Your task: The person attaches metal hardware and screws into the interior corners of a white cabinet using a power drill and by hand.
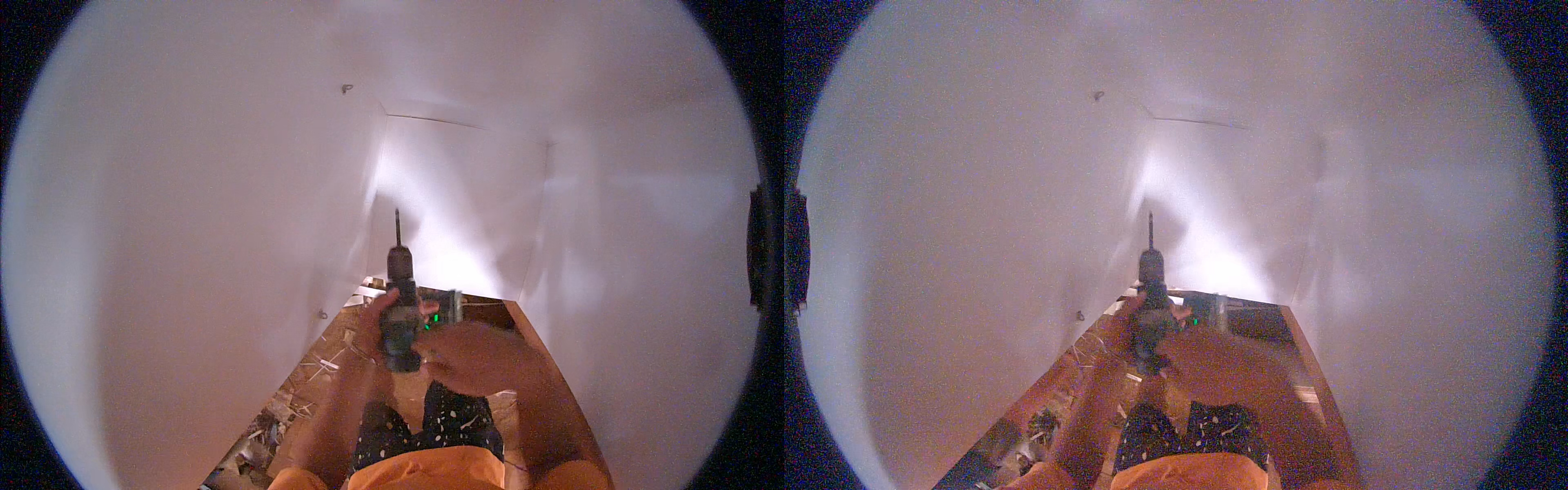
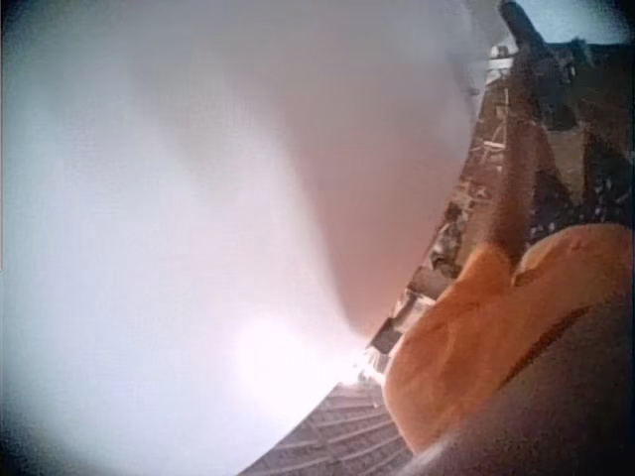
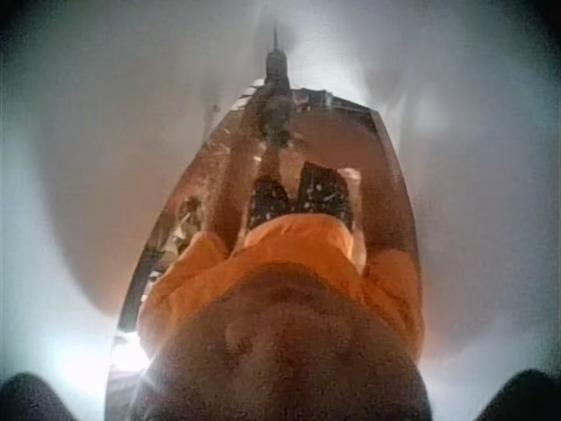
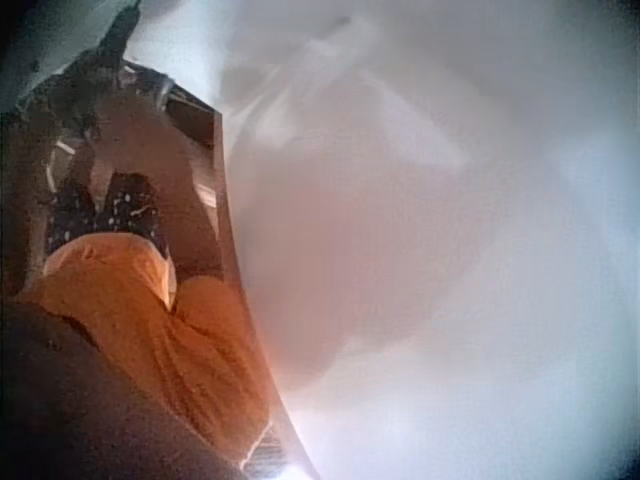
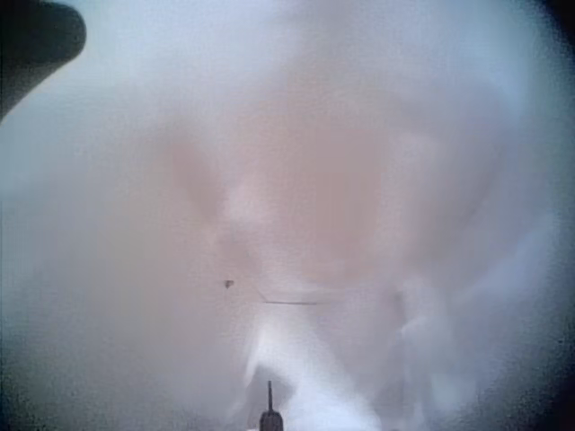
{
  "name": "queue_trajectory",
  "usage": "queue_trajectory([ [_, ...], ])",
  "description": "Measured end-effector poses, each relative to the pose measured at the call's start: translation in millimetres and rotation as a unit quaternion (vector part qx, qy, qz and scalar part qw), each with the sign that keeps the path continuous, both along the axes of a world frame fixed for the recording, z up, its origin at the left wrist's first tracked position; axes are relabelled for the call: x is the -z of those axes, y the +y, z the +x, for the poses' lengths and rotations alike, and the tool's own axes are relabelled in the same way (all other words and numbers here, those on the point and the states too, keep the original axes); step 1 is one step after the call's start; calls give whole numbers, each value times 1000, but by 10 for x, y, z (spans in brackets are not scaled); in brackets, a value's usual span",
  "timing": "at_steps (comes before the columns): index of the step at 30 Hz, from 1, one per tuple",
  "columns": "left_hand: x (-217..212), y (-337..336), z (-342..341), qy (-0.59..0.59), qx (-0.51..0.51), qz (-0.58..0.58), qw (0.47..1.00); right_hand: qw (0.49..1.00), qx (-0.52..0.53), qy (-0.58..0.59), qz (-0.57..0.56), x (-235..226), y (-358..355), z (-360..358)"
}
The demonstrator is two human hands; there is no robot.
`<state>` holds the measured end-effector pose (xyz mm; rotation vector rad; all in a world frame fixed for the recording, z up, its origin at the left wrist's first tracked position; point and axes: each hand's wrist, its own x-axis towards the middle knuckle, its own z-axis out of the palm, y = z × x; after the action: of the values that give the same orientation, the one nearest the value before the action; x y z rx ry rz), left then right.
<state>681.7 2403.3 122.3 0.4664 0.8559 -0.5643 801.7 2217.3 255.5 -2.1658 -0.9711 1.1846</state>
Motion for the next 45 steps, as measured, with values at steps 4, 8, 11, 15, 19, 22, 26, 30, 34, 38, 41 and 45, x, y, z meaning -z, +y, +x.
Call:
queue_trajectory([
  [4, 68, -302, -250, 25, 1, 24, 999, 932, 298, 1, 206, 408, 751, 1217],
  [8, 81, -396, -236, 15, 148, 46, 988, 894, 377, -9, 242, 1312, 1501, 2481],
  [11, -24, -346, -438, 21, 175, 82, 981, 900, 351, -15, 256, 1536, 1953, 2696],
  [15, -29, -260, -666, 23, 140, 46, 989, 929, 267, -11, 255, 1662, 2221, 2634],
  [19, -84, -229, -650, 23, 103, 18, 994, 897, 277, -91, 331, 1868, 2199, 2716],
  [22, -182, -286, -597, 39, 84, 35, 995, 851, 311, -199, 374, 1959, 2256, 2641],
  [26, -267, -335, -550, 20, 90, 70, 993, 831, 374, -220, 347, 1771, 2337, 2430],
  [30, -421, -366, -452, 12, 70, 89, 993, 837, 422, -179, 300, 1591, 2287, 2330],
  [34, -378, -335, -430, 5, 62, 88, 994, 830, 422, -191, 311, 1513, 2219, 2292],
  [38, -402, -317, -363, -14, 70, 125, 990, 816, 402, -241, 338, 1494, 2170, 2243],
  [41, -459, -309, -305, -15, 76, 130, 989, 813, 373, -285, 346, 1415, 2162, 2242],
  [45, -486, -391, -330, 14, 61, 85, 994, 837, 380, -214, 331, 1281, 2067, 2202],
])
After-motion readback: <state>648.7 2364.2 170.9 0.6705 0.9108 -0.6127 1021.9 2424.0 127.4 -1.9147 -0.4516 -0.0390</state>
